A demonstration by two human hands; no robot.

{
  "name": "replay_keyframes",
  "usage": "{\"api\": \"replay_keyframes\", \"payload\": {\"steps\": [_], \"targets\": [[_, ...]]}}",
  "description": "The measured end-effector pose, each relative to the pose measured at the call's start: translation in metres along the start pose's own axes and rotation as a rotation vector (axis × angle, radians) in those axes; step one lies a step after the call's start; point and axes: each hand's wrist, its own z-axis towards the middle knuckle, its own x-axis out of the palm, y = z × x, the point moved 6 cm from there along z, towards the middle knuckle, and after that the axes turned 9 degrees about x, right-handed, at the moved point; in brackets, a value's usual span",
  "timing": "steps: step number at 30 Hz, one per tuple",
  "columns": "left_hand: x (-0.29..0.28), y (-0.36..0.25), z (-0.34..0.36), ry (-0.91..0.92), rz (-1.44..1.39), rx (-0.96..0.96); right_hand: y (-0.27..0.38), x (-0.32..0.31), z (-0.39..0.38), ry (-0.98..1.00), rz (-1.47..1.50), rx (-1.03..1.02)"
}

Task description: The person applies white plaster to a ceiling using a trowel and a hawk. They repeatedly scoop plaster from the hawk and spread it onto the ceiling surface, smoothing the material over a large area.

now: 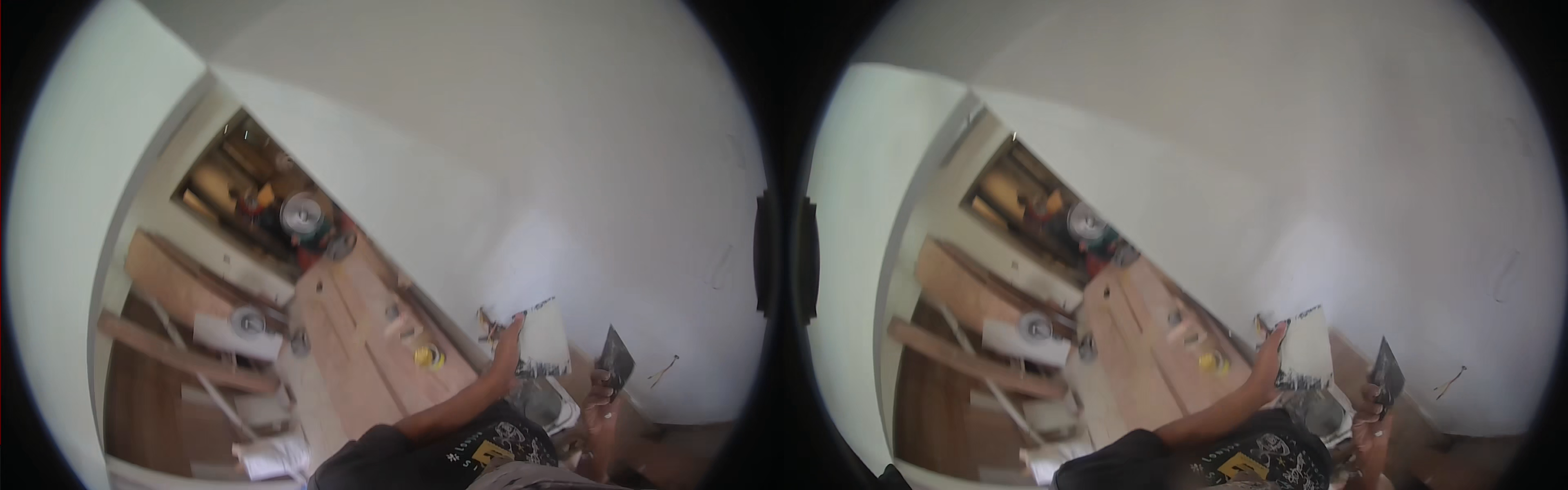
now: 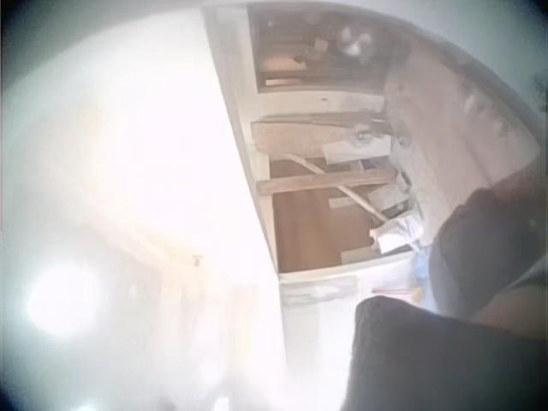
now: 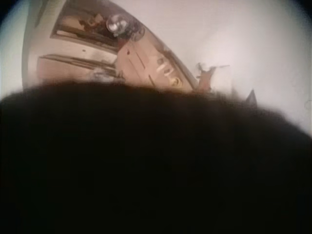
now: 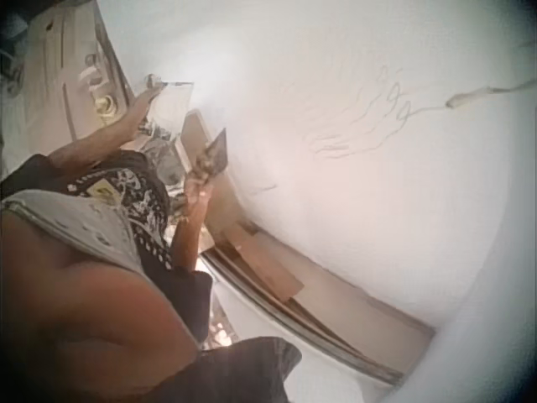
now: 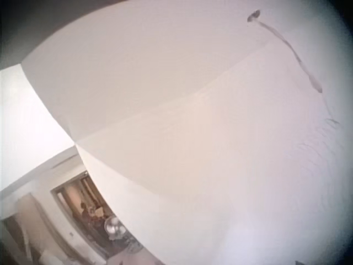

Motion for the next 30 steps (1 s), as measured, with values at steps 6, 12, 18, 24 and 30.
{"api": "replay_keyframes", "payload": {"steps": [6, 12, 18, 24, 30], "targets": [[-0.015, 0.018, -0.006, -0.113, 0.076, 0.049, -0.032, 0.017, 0.014, 0.209, 0.363, 0.342], [-0.003, 0.000, 0.004, -0.042, -0.035, 0.140, 0.004, 0.009, 0.025, 0.100, 0.355, 0.302], [-0.013, -0.047, 0.014, 0.087, -0.168, 0.388, 0.042, 0.058, 0.026, -0.263, -0.654, -0.196], [0.003, -0.065, 0.019, 0.083, -0.158, 0.513, 0.018, 0.133, 0.032, -0.473, -0.948, -0.345], [0.005, -0.058, 0.040, 0.141, 0.012, 0.472, 0.021, 0.091, 0.022, -0.466, -0.868, -0.570]]}}
